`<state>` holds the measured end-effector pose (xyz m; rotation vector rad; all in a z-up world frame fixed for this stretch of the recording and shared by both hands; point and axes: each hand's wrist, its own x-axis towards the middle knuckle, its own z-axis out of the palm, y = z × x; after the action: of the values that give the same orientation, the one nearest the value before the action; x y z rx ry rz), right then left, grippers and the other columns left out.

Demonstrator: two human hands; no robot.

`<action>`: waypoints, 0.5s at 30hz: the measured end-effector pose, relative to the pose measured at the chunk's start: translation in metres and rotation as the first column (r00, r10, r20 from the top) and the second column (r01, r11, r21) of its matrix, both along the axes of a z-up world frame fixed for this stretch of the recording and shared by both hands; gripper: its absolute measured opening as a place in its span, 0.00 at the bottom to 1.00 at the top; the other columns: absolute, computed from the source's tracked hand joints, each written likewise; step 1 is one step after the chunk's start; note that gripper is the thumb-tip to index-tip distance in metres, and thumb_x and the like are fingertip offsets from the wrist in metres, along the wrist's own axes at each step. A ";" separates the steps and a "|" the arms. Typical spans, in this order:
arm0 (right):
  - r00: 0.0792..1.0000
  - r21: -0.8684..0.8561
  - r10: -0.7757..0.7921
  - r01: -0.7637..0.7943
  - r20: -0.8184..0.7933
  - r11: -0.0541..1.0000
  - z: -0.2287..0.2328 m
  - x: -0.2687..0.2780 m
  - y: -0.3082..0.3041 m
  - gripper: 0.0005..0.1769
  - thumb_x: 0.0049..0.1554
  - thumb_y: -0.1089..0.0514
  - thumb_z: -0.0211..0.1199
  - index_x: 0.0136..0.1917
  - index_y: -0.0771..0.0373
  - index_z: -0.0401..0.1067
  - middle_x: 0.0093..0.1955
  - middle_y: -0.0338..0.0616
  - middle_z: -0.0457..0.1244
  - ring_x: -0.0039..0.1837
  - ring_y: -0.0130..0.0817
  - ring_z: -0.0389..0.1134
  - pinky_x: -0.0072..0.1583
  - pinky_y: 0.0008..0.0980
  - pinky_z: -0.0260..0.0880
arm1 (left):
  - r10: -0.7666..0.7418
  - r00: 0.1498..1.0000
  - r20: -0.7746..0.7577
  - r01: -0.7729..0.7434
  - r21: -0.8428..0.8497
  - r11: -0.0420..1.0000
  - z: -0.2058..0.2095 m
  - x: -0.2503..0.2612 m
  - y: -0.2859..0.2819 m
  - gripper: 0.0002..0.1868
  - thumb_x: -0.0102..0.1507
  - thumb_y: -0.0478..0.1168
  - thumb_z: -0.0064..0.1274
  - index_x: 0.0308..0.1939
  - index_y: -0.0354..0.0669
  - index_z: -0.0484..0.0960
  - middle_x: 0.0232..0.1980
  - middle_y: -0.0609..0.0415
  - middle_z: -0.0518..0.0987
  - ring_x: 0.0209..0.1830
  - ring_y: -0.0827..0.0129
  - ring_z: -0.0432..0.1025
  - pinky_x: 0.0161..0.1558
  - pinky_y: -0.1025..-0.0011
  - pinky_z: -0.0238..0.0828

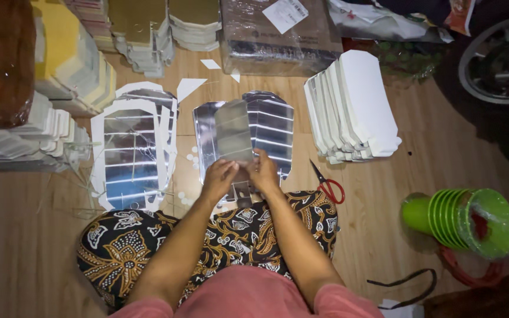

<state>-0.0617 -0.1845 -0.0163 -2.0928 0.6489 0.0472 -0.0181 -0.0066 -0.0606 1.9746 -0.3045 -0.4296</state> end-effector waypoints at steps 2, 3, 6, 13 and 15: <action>0.981 0.053 -0.134 0.128 0.138 0.990 -0.023 0.005 -0.013 0.25 0.53 0.62 0.69 0.64 0.63 0.71 0.55 0.49 0.69 0.53 0.36 0.71 0.55 0.36 0.72 | 0.021 0.998 0.059 -0.021 0.008 1.000 0.002 -0.004 0.001 0.29 0.67 0.61 0.49 0.60 0.42 0.82 0.65 0.42 0.77 0.68 0.52 0.68 0.71 0.60 0.61; 0.957 0.086 -0.198 0.183 0.211 0.979 -0.036 0.011 -0.025 0.23 0.53 0.65 0.71 0.62 0.64 0.73 0.55 0.48 0.68 0.53 0.35 0.70 0.54 0.35 0.72 | 0.034 0.995 0.097 -0.035 0.011 0.999 0.005 -0.001 0.002 0.30 0.67 0.61 0.50 0.61 0.41 0.81 0.67 0.40 0.74 0.71 0.50 0.65 0.72 0.59 0.57; 0.917 0.199 -0.329 0.287 0.224 0.937 -0.055 0.007 -0.078 0.21 0.53 0.65 0.68 0.60 0.66 0.72 0.53 0.49 0.69 0.51 0.36 0.71 0.52 0.34 0.72 | 0.032 0.980 0.196 -0.099 0.341 0.935 0.020 -0.003 0.006 0.33 0.64 0.62 0.53 0.63 0.41 0.79 0.71 0.37 0.69 0.72 0.46 0.59 0.71 0.55 0.54; 0.882 -0.397 -0.304 0.150 -0.361 0.906 -0.008 0.019 -0.107 0.35 0.55 0.37 0.76 0.52 0.73 0.73 0.54 0.58 0.65 0.52 0.47 0.70 0.53 0.41 0.73 | -0.291 0.950 0.114 0.150 0.651 0.744 0.059 -0.001 -0.008 0.40 0.62 0.65 0.51 0.74 0.56 0.63 0.80 0.41 0.49 0.81 0.45 0.39 0.75 0.43 0.33; 0.894 -0.364 -0.266 0.128 -0.362 0.923 -0.005 0.026 -0.090 0.39 0.47 0.37 0.79 0.55 0.71 0.71 0.54 0.56 0.66 0.54 0.46 0.71 0.55 0.42 0.73 | -0.387 0.921 0.037 0.231 0.749 0.621 0.062 -0.007 -0.013 0.41 0.63 0.66 0.50 0.76 0.60 0.58 0.82 0.41 0.43 0.82 0.42 0.33 0.74 0.40 0.28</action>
<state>-0.0362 -0.2743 -0.0209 -2.3481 1.1944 0.2806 -0.0254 -0.0191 0.0011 2.7933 -0.6976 -0.6548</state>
